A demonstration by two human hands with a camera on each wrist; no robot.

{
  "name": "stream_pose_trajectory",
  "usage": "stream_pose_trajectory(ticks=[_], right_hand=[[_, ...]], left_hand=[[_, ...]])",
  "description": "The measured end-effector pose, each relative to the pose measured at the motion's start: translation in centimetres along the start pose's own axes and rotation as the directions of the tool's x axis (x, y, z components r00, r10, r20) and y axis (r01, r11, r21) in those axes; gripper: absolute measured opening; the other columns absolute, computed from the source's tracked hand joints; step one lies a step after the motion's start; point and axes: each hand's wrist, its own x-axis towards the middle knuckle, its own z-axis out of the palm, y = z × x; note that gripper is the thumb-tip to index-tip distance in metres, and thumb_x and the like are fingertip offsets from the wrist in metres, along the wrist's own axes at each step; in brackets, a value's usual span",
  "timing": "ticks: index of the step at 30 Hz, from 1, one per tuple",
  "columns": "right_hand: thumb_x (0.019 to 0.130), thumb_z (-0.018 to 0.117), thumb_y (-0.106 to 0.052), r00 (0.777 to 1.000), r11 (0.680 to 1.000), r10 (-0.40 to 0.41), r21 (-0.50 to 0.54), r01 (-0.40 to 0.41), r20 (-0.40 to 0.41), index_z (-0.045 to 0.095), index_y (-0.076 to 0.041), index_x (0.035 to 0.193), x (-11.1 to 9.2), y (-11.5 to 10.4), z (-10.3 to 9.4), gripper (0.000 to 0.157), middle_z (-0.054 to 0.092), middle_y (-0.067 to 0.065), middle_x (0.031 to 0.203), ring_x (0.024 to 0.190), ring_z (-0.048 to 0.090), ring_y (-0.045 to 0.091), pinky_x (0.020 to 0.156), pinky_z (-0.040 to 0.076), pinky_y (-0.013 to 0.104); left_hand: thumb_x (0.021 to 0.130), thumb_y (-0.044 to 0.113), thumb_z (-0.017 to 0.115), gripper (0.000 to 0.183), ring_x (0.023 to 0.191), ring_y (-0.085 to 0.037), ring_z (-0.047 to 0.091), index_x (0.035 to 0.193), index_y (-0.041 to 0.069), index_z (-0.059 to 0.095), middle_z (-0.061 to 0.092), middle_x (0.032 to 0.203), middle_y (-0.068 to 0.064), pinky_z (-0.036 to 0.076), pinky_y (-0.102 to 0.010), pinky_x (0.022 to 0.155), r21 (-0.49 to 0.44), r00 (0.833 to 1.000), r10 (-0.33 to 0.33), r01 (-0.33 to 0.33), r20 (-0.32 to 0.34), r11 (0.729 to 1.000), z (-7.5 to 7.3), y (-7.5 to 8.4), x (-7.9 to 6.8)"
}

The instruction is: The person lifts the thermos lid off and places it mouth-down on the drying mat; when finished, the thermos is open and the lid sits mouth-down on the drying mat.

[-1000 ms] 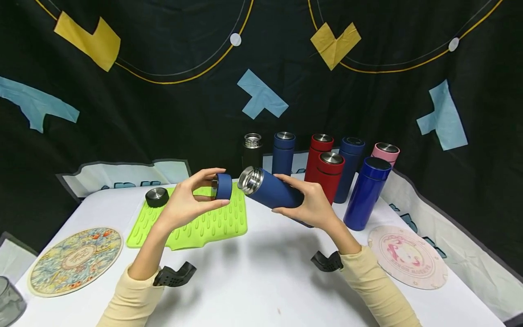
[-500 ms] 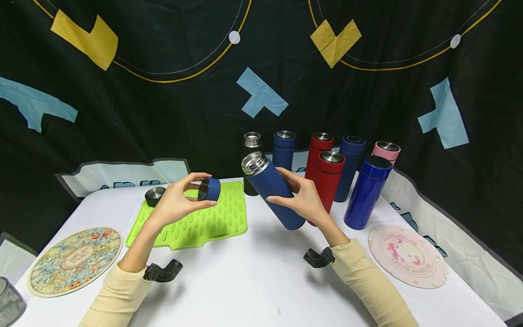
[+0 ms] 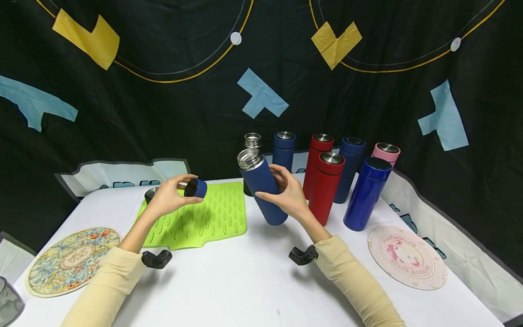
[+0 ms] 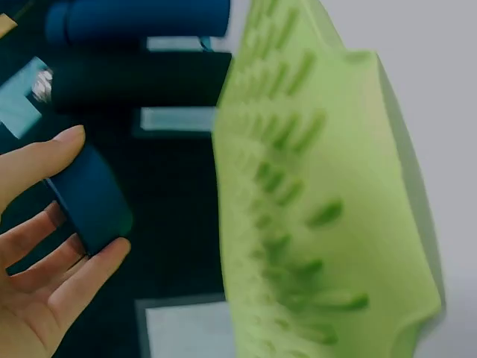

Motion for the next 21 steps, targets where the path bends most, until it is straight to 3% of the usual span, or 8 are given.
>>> stream_pose_trajectory(ticks=[6,21], right_hand=[[0.074,0.084,-0.008,0.998,1.0,-0.009,0.014,0.01,-0.059,0.045,-0.006,0.136,0.4,1.3,1.4,0.074,0.06,0.014,0.128,0.115,0.059,0.026,0.101,0.045,0.039],[0.076,0.082,-0.008,0.977,0.992,0.079,0.116,-0.057,-0.197,0.042,-0.005,0.136,2.2,3.9,3.9,0.073,0.059,0.015,0.13,0.117,0.058,0.026,0.103,0.043,0.04]], left_hand=[[0.075,0.023,0.083,0.072,0.11,-0.046,0.056,0.134,-0.001,0.05,0.056,0.123,-0.028,0.05,-0.056,0.084,0.034,0.999,-0.013,0.014,-0.031,0.999,0.3,-2.0,1.1],[0.076,0.02,0.081,0.068,0.112,-0.05,0.05,0.129,-0.007,0.049,0.052,0.123,-0.036,0.041,-0.061,0.093,0.181,0.994,-0.107,0.103,0.012,0.978,1.0,-5.5,3.5]])
